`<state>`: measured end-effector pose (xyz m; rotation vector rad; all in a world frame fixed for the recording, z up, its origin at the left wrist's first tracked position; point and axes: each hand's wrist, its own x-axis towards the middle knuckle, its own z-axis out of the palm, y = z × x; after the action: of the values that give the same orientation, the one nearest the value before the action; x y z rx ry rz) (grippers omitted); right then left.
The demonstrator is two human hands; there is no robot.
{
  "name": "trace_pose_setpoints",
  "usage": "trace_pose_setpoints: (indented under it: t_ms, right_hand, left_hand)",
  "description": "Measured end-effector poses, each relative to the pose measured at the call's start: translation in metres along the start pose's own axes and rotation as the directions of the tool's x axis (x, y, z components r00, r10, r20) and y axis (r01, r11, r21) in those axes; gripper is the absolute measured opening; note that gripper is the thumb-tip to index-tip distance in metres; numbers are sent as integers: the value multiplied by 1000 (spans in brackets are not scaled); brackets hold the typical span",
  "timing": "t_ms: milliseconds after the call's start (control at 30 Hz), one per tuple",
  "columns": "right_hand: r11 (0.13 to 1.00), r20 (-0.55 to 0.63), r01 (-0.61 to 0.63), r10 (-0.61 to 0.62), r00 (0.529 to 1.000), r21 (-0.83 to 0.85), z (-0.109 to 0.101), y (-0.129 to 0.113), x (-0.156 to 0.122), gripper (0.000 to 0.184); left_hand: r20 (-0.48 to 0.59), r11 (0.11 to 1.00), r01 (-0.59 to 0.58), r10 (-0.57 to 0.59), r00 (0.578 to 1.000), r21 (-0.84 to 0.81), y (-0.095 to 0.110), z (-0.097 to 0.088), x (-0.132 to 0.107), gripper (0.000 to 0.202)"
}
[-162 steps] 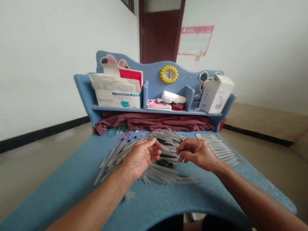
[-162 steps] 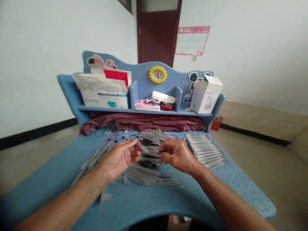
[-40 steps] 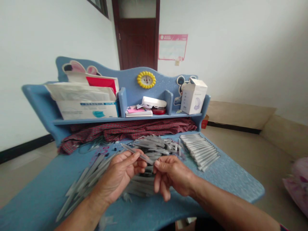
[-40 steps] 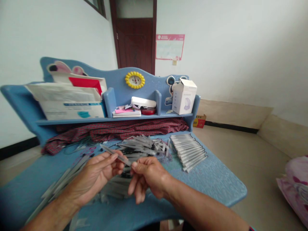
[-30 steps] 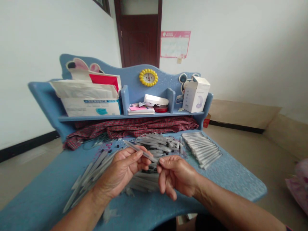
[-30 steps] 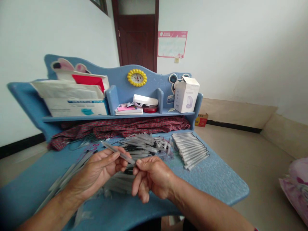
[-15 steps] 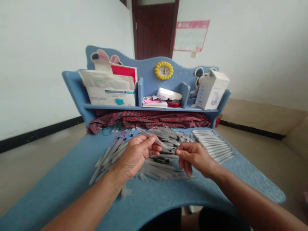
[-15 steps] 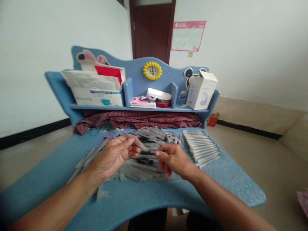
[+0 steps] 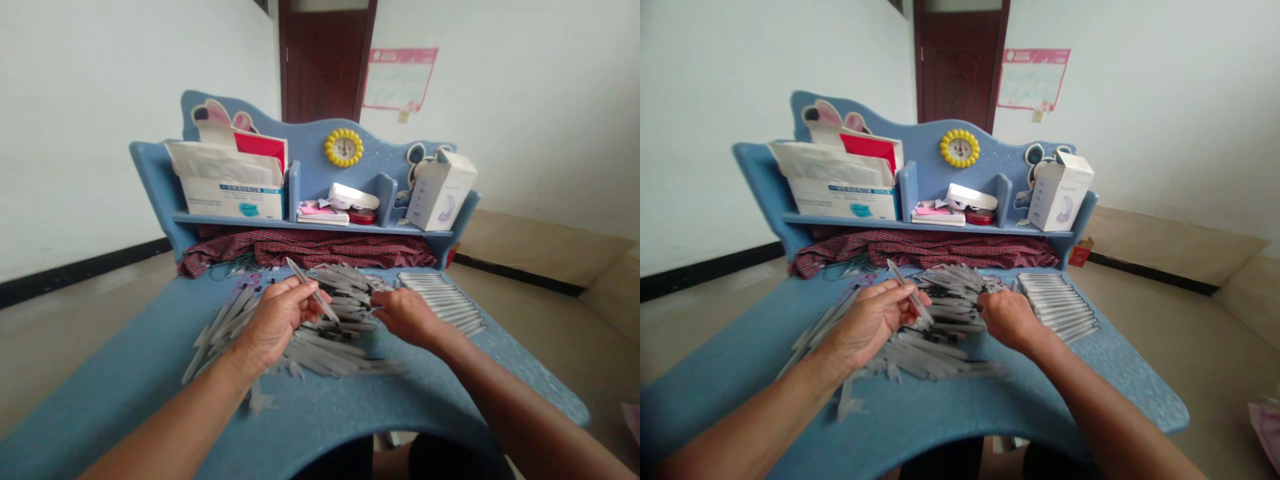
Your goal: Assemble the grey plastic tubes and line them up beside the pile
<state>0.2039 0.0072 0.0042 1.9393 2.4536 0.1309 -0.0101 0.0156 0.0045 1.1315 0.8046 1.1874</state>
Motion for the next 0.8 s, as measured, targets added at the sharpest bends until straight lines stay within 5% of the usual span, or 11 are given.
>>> trace_pose_setpoints:
  t_ms: [100,233,800]
  right_hand:
    - [986,-7,-136,136,991,-96,-4,21,11,27]
    - [981,26,-155,159,987,-112,-1,37,21,28]
    - [981,-41,-185,183,982,-52,27,15,42,28]
  left_hand:
    - [13,1000,17,-17,1000,21,1,1,-1,10]
    - [60,997,51,-55,997,56,1,3,-4,11]
    - [242,906,-66,-41,969,418,-3,2,-6,27]
